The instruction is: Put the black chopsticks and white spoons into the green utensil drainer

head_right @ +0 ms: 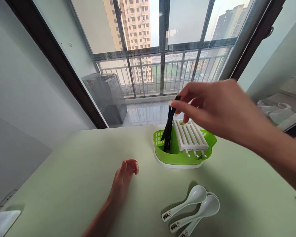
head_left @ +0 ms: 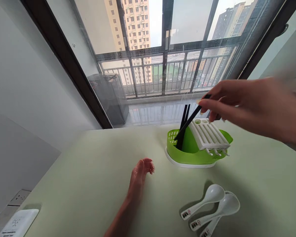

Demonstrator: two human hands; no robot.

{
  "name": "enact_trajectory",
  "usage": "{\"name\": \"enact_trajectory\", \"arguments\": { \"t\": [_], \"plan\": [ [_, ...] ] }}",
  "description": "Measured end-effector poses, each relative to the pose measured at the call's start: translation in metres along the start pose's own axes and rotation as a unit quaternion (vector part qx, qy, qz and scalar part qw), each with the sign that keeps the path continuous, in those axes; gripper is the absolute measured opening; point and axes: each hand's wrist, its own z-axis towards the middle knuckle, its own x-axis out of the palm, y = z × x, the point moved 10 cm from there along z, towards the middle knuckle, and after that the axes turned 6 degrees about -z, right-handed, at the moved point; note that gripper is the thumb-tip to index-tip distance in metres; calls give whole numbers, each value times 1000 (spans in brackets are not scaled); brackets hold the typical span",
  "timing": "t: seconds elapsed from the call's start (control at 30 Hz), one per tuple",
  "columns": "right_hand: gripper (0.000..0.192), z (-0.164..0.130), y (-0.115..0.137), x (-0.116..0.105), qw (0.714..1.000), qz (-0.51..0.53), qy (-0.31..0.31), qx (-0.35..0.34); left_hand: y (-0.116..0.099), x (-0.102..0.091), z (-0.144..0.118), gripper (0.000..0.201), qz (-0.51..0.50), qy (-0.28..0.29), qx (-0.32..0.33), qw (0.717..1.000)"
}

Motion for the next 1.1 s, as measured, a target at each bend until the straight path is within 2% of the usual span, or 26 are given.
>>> {"name": "enact_trajectory", "arguments": {
  "t": [0.1,0.23,0.4,0.57,0.67,0.77,0.83,0.93,1.1],
  "plan": [
    [38,6,5,31,998,27,56,-11,-1,4,-2,52,16,16,-8,1000],
    [30,14,4,68,992,57,107,-37,-1,4,-3,52,29,9,-16,999],
    [32,19,3,86,989,61,119,-57,1,3,-2,52,40,8,-17,999],
    [29,27,-3,92,990,54,119,-46,1,2,-3,52,49,4,-21,999],
    [25,31,-13,91,994,22,106,-15,1,2,-3,53,51,6,-22,998],
    [30,30,-18,78,997,-29,61,24,2,3,-3,52,49,11,-21,999],
    [36,24,-13,64,997,-63,20,29,2,3,-4,51,48,15,-21,999],
    [33,11,8,48,997,-79,-1,-9,1,3,-4,51,51,18,-19,998],
    [28,-30,44,48,990,-28,62,-120,0,2,-4,55,58,1,-20,998]
  ]
}}
